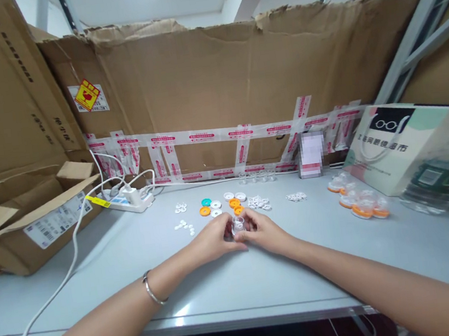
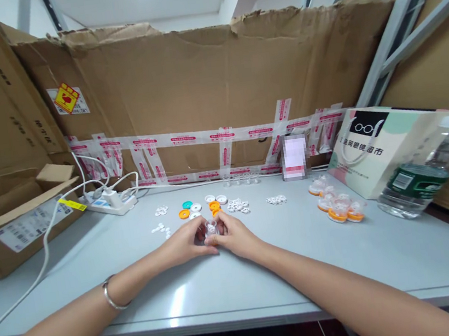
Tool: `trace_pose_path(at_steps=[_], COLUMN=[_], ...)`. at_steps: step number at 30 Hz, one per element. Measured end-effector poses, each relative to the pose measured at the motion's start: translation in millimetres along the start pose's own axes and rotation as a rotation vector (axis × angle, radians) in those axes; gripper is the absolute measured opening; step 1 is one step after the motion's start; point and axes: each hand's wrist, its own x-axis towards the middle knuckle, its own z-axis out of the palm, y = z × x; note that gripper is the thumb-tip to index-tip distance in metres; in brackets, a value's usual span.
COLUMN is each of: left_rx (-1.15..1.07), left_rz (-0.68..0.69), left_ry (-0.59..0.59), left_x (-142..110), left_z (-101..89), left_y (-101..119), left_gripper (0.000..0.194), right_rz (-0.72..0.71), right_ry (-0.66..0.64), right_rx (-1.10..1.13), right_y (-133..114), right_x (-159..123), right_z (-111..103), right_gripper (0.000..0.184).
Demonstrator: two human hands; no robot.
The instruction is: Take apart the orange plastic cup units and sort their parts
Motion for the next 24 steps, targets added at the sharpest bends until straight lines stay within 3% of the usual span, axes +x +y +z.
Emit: trace_pose_path(at_steps=[6,16,24], left_rx=[-0.044,0.030,-0.036], left_rz=[-0.019,0.044,0.047], left_ry=[0.087,0.090,0.082], left_x=[1,3,0], left_z=[11.1,16.4,16.9], left_y=[-3,-7,-4], left_gripper=[0.033,0.026,0.030], right_rz=[0.008,-0.031,-0.083], right_ry=[0.019,0.042,0.081], right_rx=[-0.010,-0.010,-0.079], right_y=[-2,4,3], right_x=[-1,-4,-8], right_z=[1,3,2], right_gripper=[0.034,0.039,0.036])
